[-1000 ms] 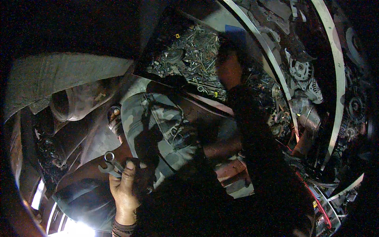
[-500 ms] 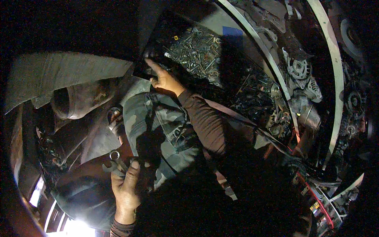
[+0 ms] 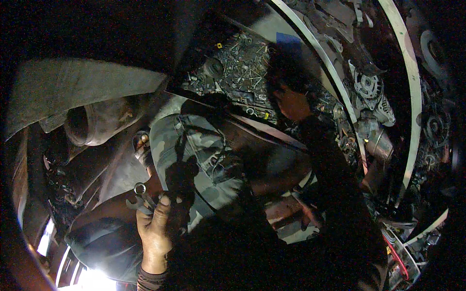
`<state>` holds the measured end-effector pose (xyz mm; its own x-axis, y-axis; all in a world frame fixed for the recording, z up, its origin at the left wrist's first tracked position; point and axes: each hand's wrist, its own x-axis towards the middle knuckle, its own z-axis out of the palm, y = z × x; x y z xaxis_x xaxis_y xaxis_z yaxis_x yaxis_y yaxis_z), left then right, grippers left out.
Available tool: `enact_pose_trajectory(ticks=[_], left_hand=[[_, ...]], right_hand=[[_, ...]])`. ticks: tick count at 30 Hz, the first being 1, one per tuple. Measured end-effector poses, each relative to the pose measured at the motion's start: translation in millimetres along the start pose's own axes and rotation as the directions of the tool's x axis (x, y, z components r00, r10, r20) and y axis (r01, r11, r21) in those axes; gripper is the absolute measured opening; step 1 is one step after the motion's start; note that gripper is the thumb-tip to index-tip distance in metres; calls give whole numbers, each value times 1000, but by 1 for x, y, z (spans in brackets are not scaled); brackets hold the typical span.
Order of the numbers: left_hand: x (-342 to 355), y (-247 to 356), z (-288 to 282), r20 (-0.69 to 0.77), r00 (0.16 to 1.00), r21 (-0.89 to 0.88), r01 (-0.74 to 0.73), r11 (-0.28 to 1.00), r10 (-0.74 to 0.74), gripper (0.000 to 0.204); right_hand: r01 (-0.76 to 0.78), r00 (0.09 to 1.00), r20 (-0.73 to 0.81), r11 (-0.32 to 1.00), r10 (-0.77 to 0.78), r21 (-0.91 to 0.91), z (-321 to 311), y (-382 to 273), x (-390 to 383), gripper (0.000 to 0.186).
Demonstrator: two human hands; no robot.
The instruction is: The person selects wrenches and a screwdriver from a workbench, then walks to a vehicle with an open hood. They use the screwdriver and wrench to loosen and remove a bolt from the engine area, then reinsert and tighten the bolt before placing the tools on the vehicle's surface.
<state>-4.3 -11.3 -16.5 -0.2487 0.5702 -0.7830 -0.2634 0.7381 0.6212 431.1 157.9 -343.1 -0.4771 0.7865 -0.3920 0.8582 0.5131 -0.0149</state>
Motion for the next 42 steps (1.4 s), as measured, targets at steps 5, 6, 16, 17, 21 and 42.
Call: enact_pose_trajectory(ticks=[5,6,16,17,21,42], left_hand=[[1,-9,1,-50,997,6,-51,999,52,37],[-1,-7,-3,-42,999,10,-25,1000,25,37],[-1,-5,11,-73,993,93,-90,992,97,33],[0,-4,11,-59,996,92,-65,994,71,33],[1,-4,8,-21,1000,77,-15,997,17,30],[-1,-18,-3,-93,991,90,-90,992,99,27]], right_hand=[[-232,969,-41,959,242,164,-15,-4,-11,39],[-255,959,-71,943,275,213,-15,-4,-11,38],[-321,938,-16,884,347,340,-17,-49,1,34],[-274,950,-42,888,310,370,-20,-61,4,34],[-16,970,-202,863,136,506,-32,-111,17,38],[-535,834,-24,818,552,213,6,-28,10,44]])
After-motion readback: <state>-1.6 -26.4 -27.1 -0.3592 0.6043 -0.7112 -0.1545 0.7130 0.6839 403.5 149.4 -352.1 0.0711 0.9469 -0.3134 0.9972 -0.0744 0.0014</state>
